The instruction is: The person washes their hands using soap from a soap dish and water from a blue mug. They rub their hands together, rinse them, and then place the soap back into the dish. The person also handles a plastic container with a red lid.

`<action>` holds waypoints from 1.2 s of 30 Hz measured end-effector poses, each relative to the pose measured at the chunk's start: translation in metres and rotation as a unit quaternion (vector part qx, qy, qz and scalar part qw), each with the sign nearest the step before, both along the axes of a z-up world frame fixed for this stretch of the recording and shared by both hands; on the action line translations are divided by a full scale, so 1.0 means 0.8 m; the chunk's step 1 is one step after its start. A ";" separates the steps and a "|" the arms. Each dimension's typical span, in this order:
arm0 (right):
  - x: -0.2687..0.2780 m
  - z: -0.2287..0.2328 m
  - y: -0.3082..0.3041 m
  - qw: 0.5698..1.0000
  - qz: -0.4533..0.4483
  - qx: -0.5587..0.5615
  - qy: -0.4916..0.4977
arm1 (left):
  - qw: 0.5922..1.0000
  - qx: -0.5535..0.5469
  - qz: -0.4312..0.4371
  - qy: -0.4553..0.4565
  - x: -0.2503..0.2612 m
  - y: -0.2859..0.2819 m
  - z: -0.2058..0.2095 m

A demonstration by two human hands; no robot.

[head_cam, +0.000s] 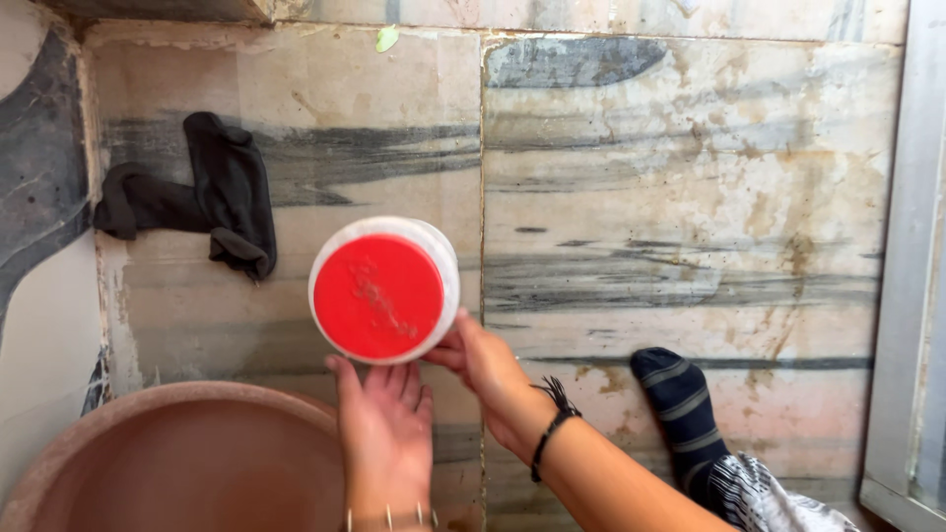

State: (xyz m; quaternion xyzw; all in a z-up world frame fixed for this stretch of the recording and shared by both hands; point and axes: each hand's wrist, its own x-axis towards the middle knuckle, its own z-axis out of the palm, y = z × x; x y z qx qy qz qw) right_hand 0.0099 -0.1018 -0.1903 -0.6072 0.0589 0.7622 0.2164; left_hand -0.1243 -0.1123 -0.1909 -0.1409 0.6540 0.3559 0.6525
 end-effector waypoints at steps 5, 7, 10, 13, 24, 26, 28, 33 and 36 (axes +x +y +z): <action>0.009 0.028 -0.014 0.947 0.164 0.049 -0.272 | 0.974 0.086 0.127 0.164 -0.061 -0.077 0.052; 0.010 0.040 -0.017 0.926 0.203 0.039 -0.316 | 0.957 0.090 0.212 0.176 -0.093 -0.094 0.045; 0.005 0.052 -0.020 0.925 0.205 0.054 -0.315 | 0.941 0.025 0.289 0.172 -0.131 -0.110 0.011; -0.001 0.057 -0.032 0.916 0.231 0.059 -0.323 | 0.942 -0.049 0.300 0.145 -0.153 -0.138 -0.022; -0.004 0.038 -0.082 0.952 0.148 0.074 -0.259 | 0.959 -0.074 0.274 0.001 -0.196 -0.195 -0.076; 0.002 0.029 -0.087 0.974 0.096 0.091 -0.186 | 0.946 0.111 0.252 -0.171 -0.183 -0.189 -0.058; 0.006 0.025 -0.094 0.992 0.014 0.095 -0.075 | 0.891 0.210 0.225 -0.333 -0.155 -0.178 -0.024; -0.004 0.024 -0.102 0.991 -0.077 -0.005 0.107 | 0.976 0.193 0.090 -0.053 0.019 -0.149 0.041; -0.002 0.020 -0.093 0.960 -0.145 -0.006 0.238 | 0.954 0.221 -0.102 0.174 0.103 -0.139 0.068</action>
